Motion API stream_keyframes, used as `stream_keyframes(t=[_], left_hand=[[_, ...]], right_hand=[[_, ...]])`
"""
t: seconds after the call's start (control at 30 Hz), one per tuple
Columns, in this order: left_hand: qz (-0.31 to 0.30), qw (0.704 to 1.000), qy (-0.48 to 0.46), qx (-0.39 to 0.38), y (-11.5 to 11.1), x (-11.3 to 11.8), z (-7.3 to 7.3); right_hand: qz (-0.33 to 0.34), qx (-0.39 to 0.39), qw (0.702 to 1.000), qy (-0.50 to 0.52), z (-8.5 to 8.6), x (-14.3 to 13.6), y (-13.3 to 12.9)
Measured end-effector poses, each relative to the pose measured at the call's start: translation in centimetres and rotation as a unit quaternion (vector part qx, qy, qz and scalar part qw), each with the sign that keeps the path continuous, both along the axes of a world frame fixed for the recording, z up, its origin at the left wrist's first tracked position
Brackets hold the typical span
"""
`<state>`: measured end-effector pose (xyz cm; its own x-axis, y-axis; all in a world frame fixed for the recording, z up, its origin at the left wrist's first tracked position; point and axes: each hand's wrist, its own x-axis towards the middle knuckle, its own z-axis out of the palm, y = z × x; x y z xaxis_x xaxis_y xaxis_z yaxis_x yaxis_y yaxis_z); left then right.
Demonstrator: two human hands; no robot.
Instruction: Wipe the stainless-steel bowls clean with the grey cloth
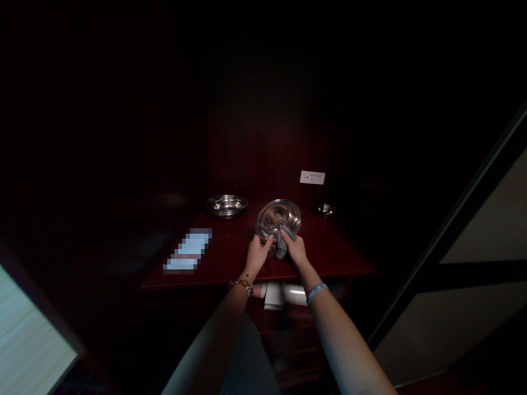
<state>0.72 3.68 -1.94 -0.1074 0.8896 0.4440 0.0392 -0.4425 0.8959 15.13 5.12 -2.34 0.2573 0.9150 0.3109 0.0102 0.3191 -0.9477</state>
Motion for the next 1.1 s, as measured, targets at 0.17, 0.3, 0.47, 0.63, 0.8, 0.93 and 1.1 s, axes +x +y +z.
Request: stream_keyframes(t=[0.17, 0.3, 0.47, 0.63, 0.8, 0.93, 1.1], left_hand=[[-0.004, 1.000, -0.030, -0.007, 0.1, 0.2, 0.1], [0.002, 0.999, -0.032, 0.005, -0.1, 0.2, 0.3], [0.024, 0.999, -0.038, 0.019, -1.0, 0.1, 1.0], [0.063, 0.996, -0.030, 0.051, -1.5, -0.1, 1.5], [0.076, 0.996, 0.001, 0.053, -1.3, -0.3, 1.1], [0.063, 0.997, 0.039, 0.034, -0.6, -0.4, 0.2], [0.017, 0.999, 0.041, 0.020, 0.1, -0.3, -0.5]], right_hand=[[-0.006, 0.001, 1.000, -0.018, -0.1, 0.0, 0.1], [-0.023, 0.002, 0.999, -0.023, -0.1, 0.0, 0.1], [-0.040, 0.009, 0.999, -0.023, 0.2, 0.0, -0.2], [-0.039, 0.003, 0.999, -0.028, 0.2, 0.0, -0.3], [-0.041, 0.004, 0.999, -0.027, 0.1, 0.0, -0.2], [-0.047, -0.001, 0.998, -0.032, 0.2, 0.1, -0.3], [-0.031, -0.002, 0.999, -0.021, 0.2, 0.2, -0.2]])
